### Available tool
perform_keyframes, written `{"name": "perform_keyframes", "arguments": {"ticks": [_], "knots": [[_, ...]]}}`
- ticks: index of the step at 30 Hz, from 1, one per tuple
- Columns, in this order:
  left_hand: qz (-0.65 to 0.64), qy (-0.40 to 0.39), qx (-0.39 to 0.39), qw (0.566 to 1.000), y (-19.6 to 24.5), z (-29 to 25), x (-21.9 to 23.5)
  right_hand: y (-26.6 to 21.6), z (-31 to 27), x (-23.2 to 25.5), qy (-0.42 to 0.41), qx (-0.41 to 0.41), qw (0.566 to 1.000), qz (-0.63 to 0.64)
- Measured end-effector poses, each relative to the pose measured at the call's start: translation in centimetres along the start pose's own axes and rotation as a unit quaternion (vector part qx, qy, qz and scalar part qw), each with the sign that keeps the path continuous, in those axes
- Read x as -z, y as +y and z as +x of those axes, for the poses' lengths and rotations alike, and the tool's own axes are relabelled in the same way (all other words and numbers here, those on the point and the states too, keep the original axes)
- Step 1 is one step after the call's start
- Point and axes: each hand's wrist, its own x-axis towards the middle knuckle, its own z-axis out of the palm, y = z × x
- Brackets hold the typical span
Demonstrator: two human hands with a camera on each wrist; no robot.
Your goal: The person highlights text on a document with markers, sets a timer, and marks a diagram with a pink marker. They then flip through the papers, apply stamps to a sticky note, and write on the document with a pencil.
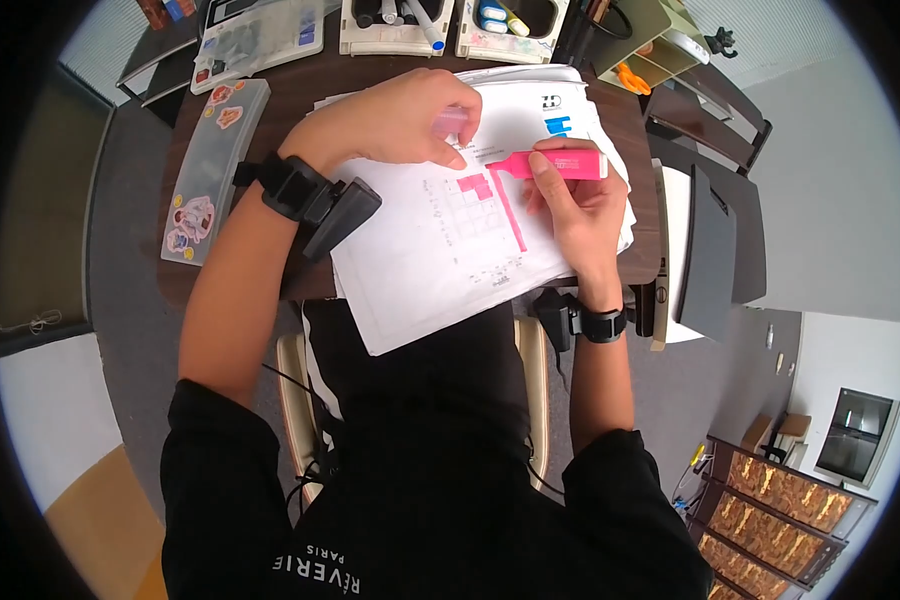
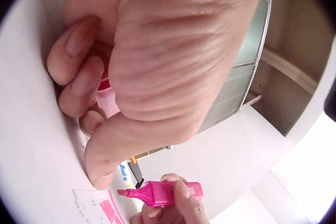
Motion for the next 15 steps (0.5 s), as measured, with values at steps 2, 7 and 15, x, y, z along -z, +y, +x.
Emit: {"name": "perform_keyframes", "arguments": {"ticks": [2, 7, 15], "knots": [[0.013, 0.017, -0.014, 1.000, -0.5, -0.1, -0.3, 0.2, -0.1, -0.3, 0.011, -0.005, 1.000, -0.003], [0.005, -0.013, 0.023, 1.000, 0.5, -0.1, 0.2, 0.1, -0.5, -0.5, 0.026, 0.002, 0.999, -0.022], [0.004, 0.008, -0.019, 1.000, -0.2, 0.0, -0.1, 0.4, -0.6, -0.5, 0.027, 0.009, 0.998, -0.057]]}}
